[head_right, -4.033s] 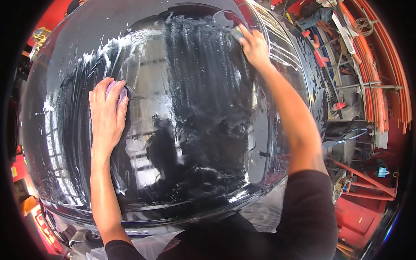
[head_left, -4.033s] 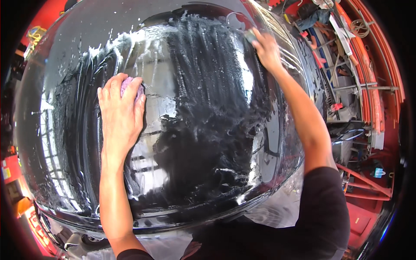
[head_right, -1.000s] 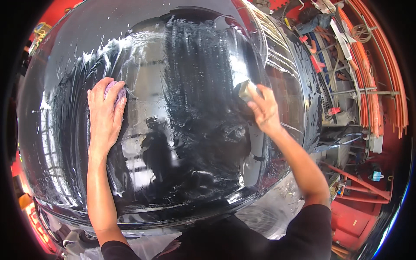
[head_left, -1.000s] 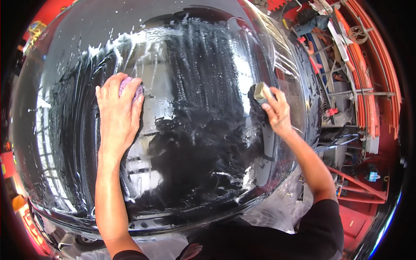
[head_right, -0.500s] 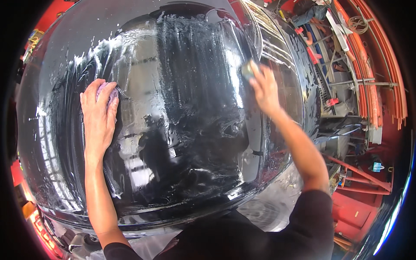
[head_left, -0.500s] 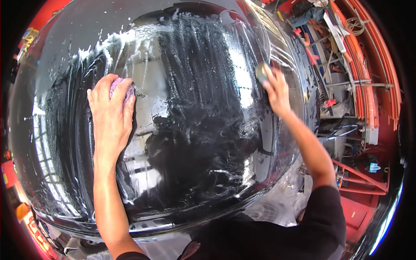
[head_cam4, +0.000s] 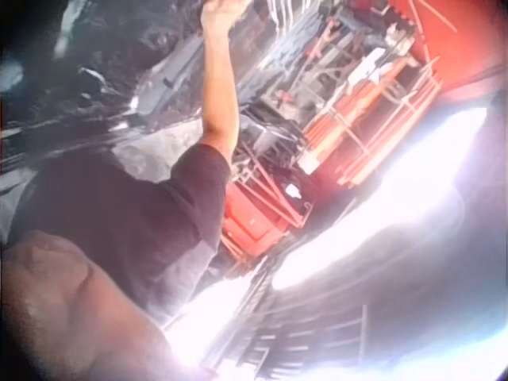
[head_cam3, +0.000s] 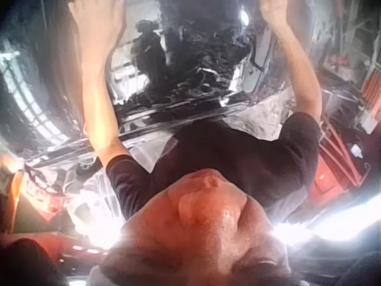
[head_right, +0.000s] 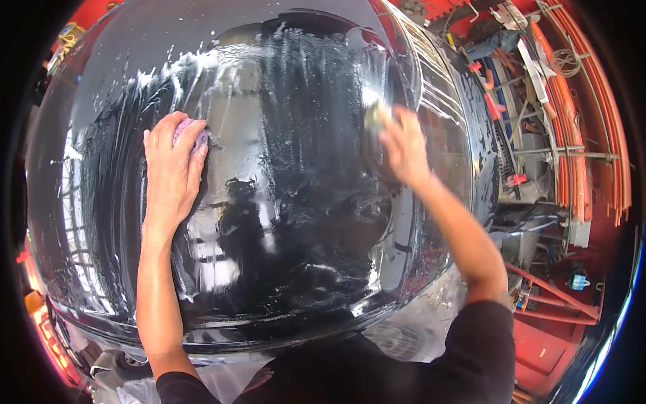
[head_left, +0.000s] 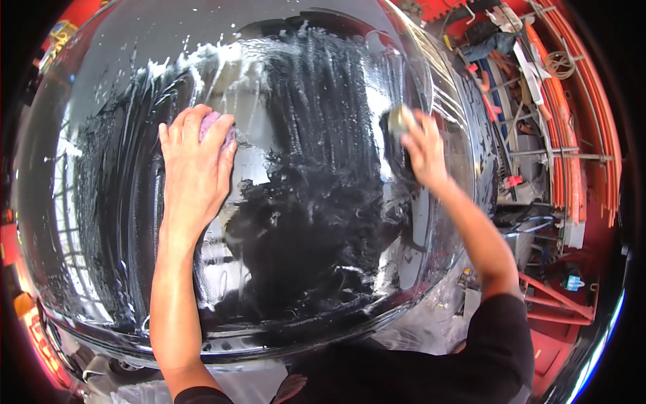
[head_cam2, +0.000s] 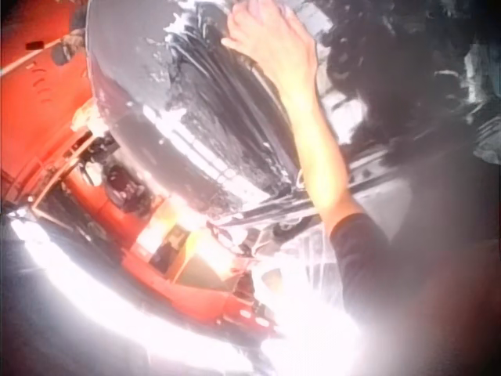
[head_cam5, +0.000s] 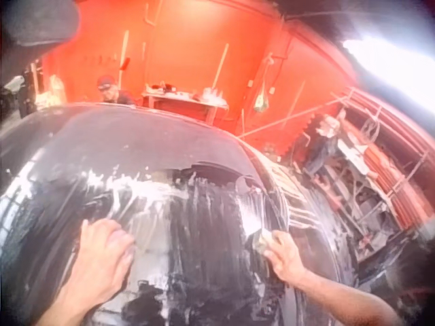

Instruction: The person scrubs the hood of a black car using a yellow sponge and a purple cloth. They repeatedly apply a white cleaning substance to the surface, scrubbing in circular and linear motions to clean the paint.

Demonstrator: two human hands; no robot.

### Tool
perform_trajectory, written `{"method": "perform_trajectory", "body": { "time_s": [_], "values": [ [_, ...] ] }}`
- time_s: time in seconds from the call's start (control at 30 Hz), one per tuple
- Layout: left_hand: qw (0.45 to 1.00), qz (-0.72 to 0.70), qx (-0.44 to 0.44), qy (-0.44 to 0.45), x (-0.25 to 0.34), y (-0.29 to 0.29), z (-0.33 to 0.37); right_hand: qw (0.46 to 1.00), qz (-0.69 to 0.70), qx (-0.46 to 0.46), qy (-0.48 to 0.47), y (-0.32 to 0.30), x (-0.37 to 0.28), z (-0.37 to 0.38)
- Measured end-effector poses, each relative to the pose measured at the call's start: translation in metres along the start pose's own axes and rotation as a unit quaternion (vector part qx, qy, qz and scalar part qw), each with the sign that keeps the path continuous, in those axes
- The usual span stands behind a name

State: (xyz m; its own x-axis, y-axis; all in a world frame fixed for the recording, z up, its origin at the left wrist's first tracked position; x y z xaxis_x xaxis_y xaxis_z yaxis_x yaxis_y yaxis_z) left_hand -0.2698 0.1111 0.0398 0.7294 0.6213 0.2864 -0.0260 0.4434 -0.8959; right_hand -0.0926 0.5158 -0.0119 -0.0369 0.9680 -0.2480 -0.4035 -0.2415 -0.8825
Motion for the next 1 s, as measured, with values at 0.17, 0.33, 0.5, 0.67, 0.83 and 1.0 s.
{"method": "perform_trajectory", "body": {
  "time_s": [0.17,0.33,0.5,0.67,0.83,1.0],
  "values": [
    [0.999,-0.037,0.013,0.019,0.001,0.008,0.010,0.992,-0.076,0.076,0.068,0.039,0.081,0.135],
    [1.000,-0.005,0.010,-0.005,-0.014,-0.001,-0.003,1.000,-0.005,0.005,0.020,0.014,-0.049,-0.008],
    [1.000,0.000,0.015,0.001,-0.007,-0.001,0.000,0.999,-0.015,0.004,-0.047,0.009,-0.016,0.030],
    [0.999,-0.034,0.020,0.026,-0.001,0.011,0.008,0.990,-0.108,0.065,0.058,0.047,0.064,0.154],
    [1.000,-0.002,0.019,-0.004,-0.018,0.002,-0.009,0.999,-0.040,-0.007,-0.012,0.024,-0.064,0.003],
    [0.999,-0.016,0.034,0.007,-0.012,0.003,-0.005,0.998,-0.008,-0.013,-0.066,0.028,-0.035,0.065]
  ]
}}
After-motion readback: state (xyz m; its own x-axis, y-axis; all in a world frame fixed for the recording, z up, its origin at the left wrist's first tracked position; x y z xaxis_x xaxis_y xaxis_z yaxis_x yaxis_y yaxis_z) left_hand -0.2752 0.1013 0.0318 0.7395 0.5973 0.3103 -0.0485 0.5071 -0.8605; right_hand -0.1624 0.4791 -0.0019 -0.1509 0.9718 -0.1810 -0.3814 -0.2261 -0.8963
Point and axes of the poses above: each hand's wrist, its own z-axis towards the middle knuckle, its own y-axis out of the palm, x = y × z, the point moved 5 cm from there along z, towards the middle knuckle, and after that the axes turned 1 degree about -x, right-handed, at the moved point
